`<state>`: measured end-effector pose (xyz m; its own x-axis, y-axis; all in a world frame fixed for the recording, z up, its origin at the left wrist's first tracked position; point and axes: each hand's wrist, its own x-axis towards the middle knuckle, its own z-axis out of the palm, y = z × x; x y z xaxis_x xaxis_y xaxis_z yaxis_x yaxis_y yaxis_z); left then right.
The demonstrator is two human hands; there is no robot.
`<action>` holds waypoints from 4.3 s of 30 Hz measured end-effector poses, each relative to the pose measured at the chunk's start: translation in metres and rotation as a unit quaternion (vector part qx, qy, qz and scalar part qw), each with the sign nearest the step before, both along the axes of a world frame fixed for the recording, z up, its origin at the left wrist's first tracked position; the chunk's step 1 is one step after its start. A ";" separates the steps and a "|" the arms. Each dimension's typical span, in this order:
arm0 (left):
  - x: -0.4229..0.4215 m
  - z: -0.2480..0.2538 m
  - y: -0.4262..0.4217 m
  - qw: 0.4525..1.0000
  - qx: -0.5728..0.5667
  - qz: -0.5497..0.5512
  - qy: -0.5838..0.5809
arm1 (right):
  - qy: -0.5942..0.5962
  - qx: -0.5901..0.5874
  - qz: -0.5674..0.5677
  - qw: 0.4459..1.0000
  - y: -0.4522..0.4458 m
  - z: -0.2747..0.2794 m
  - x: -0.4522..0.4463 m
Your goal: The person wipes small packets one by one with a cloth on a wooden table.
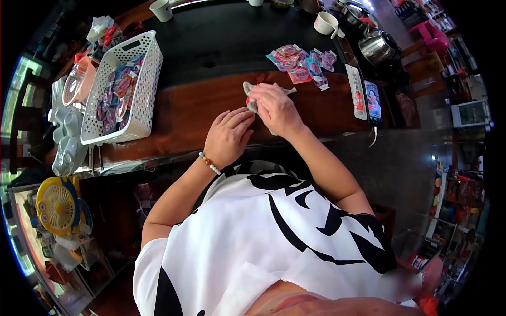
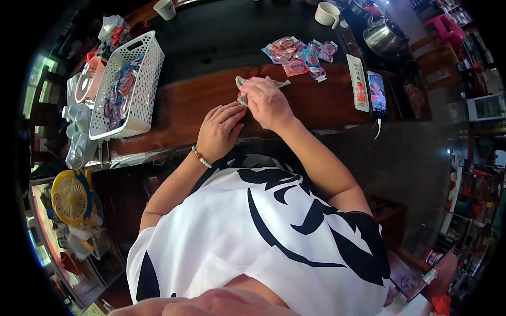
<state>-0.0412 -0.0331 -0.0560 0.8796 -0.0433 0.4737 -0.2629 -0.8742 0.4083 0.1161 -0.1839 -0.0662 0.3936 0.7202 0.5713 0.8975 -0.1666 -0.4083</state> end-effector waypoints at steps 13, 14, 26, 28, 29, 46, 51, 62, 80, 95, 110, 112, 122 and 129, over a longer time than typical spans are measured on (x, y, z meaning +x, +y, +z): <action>0.003 0.001 -0.005 0.999 -0.019 0.004 -0.046 | 0.025 0.014 0.009 1.000 0.001 0.004 -0.025; 0.003 0.001 -0.005 0.999 -0.018 0.004 -0.046 | 0.029 0.010 -0.005 1.000 0.000 0.004 -0.021; 0.031 -0.008 0.001 0.986 -0.054 0.158 -0.014 | 0.023 -0.007 -0.091 0.996 -0.008 -0.007 -0.023; 0.042 -0.004 -0.001 0.984 -0.039 0.173 0.012 | 0.035 -0.005 -0.045 0.998 -0.020 -0.004 -0.025; 0.047 -0.001 -0.002 0.981 -0.025 0.188 0.038 | 0.054 -0.007 -0.043 0.998 -0.026 -0.009 -0.023; 0.070 0.023 -0.006 0.962 -0.182 0.168 0.116 | 0.033 0.006 -0.146 0.989 -0.064 -0.006 -0.011; 0.052 0.032 -0.005 0.991 -0.061 0.094 -0.067 | 0.041 0.048 -0.139 0.988 -0.065 -0.002 -0.008; -0.011 -0.004 -0.004 0.997 -0.044 0.007 -0.059 | 0.099 0.080 -0.048 0.991 -0.055 0.013 -0.009; -0.014 -0.010 0.001 0.988 -0.117 0.026 -0.095 | -0.006 -0.050 -0.026 0.998 -0.026 0.012 -0.023; -0.012 -0.009 -0.003 0.974 -0.170 0.074 -0.127 | 0.032 -0.054 0.084 0.994 -0.025 0.023 -0.046; -0.008 -0.007 -0.005 0.987 -0.123 0.076 -0.070 | 0.027 -0.035 0.023 0.999 -0.048 0.018 -0.049; -0.006 -0.007 -0.006 0.988 -0.106 0.089 -0.069 | 0.032 -0.035 0.045 0.998 -0.048 0.017 -0.049; 0.010 0.014 -0.005 0.992 -0.053 0.117 0.014 | 0.014 -0.037 -0.072 0.997 -0.063 0.014 -0.011; 0.029 0.024 -0.012 0.982 0.063 0.103 0.143 | 0.046 -0.001 -0.102 0.994 -0.099 0.007 0.013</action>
<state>-0.0124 -0.0449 -0.0322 0.9725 0.1062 0.2073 0.0341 -0.9452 0.3247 0.1291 -0.2830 -0.0589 0.5815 0.6212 0.5254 0.8043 -0.3416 -0.4862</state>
